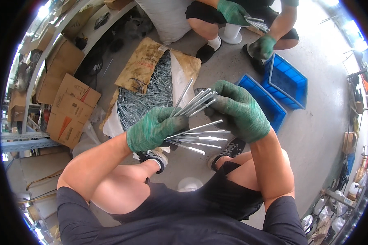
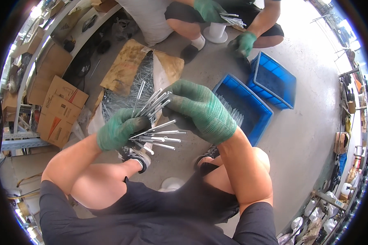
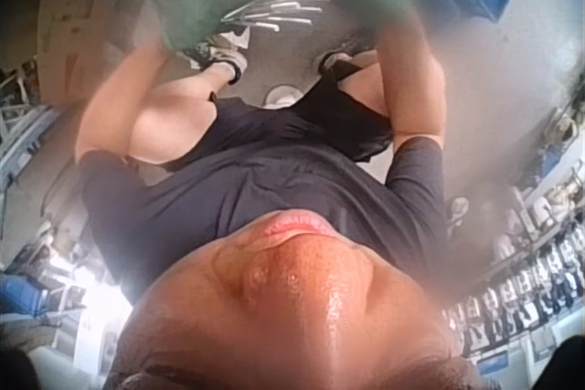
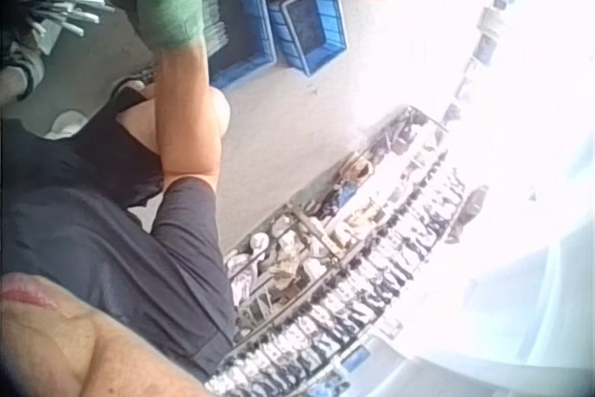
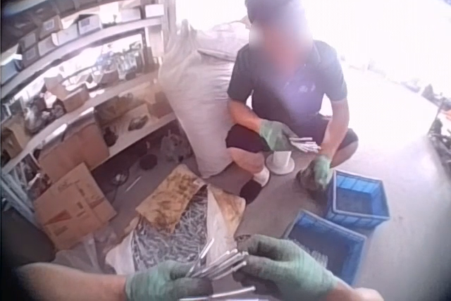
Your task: The person picks up metal bolts from a bag and places them into blue plastic bins while sitting on the floor.
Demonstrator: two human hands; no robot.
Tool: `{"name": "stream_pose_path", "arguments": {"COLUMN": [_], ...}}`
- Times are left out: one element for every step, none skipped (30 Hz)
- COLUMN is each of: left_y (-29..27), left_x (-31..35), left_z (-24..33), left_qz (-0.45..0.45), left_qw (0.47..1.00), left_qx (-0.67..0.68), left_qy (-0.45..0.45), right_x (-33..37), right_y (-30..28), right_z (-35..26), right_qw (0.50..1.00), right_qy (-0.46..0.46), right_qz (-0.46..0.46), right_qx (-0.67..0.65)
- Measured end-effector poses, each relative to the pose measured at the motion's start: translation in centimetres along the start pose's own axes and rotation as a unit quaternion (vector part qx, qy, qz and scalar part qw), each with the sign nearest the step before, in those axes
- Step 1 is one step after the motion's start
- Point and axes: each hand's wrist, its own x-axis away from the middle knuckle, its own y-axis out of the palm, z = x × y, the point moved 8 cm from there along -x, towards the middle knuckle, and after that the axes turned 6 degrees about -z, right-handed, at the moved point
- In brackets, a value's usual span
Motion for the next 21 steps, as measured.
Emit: {"name": "stream_pose_path", "arguments": {"left_y": [-0.2, -0.3, -0.2, -0.2, -0.3, -0.3, -0.4, -0.4, -0.4, -0.5, -0.5, -0.6, -0.5, -0.6, -0.7, -0.7, -0.6, -0.6, -0.5, -0.4, -0.3], "left_x": [-0.1, -0.1, 0.0, 0.1, 0.1, 0.1, 0.2, 0.2, 0.2, 0.1, 0.1, 0.0, 0.0, 0.2, 0.3, 0.4, 0.3, 0.3, 0.3, 0.3, 0.3], "left_z": [-0.3, -0.3, -0.4, -0.6, -0.9, -1.0, -1.0, -0.6, -0.5, -0.5, -0.6, -0.6, -0.6, -0.7, -0.8, -0.8, -0.7, -0.6, -0.4, -0.3, -0.2], "left_qz": [0.002, 0.004, 0.004, 0.006, 0.009, 0.011, 0.010, 0.008, 0.006, 0.008, 0.011, 0.013, 0.010, 0.011, 0.010, 0.008, 0.005, 0.002, -0.001, -0.003, -0.006], "left_qw": [1.000, 1.000, 1.000, 1.000, 1.000, 1.000, 1.000, 1.000, 1.000, 1.000, 1.000, 0.999, 1.000, 1.000, 1.000, 1.000, 1.000, 1.000, 1.000, 1.000, 1.000], "left_qx": [-0.006, -0.012, -0.008, -0.004, -0.001, 0.003, 0.001, -0.002, -0.005, -0.008, -0.012, -0.016, -0.013, -0.010, -0.007, 0.000, 0.006, 0.013, 0.009, 0.006, 0.002], "left_qy": [0.001, 0.003, -0.005, -0.002, 0.001, 0.005, -0.004, -0.013, -0.021, -0.005, 0.011, 0.028, 0.023, 0.014, 0.008, 0.004, 0.002, -0.001, 0.002, 0.004, 0.007], "right_x": [0.0, -0.1, 0.0, 0.1, 0.1, 0.1, 0.1, 0.0, -0.1, -0.2, -0.1, -0.2, -0.1, -0.4, 0.0, -0.1, -0.1, -0.1, -0.1, 0.0, 0.0], "right_y": [0.1, 0.3, 0.4, 0.5, 0.4, 0.3, 0.3, 0.2, 0.2, 0.2, 0.4, -0.1, -0.2, 0.2, 0.5, 0.6, 0.7, 0.7, 0.7, 0.6, 0.7], "right_z": [0.2, 0.4, 0.3, 0.5, 0.5, 0.6, 0.7, 0.7, 0.9, 1.1, 1.5, 0.3, -0.8, -0.1, 0.4, 0.4, 0.3, 0.2, 0.4, 0.7, 0.8], "right_qw": [1.000, 0.998, 0.995, 0.989, 0.987, 0.984, 0.980, 0.978, 0.975, 0.972, 0.952, 0.987, 0.992, 0.997, 0.984, 0.984, 0.984, 0.985, 0.983, 0.981, 0.979], "right_qy": [0.018, 0.034, 0.060, 0.085, 0.082, 0.079, 0.076, 0.065, 0.053, 0.042, 0.057, -0.035, -0.126, -0.015, 0.094, 0.085, 0.077, 0.069, 0.064, 0.060, 0.055], "right_qz": [0.003, 0.006, 0.005, 0.004, 0.008, 0.012, 0.016, 0.021, 0.025, 0.030, 0.018, 0.020, 0.021, 0.032, 0.056, 0.051, 0.049, 0.046, 0.031, 0.017, 0.002], "right_qx": [-0.025, -0.051, -0.085, -0.119, -0.140, -0.161, -0.182, -0.197, -0.213, -0.228, -0.299, -0.157, -0.009, -0.075, -0.143, -0.147, -0.150, -0.153, -0.168, -0.183, -0.197]}}
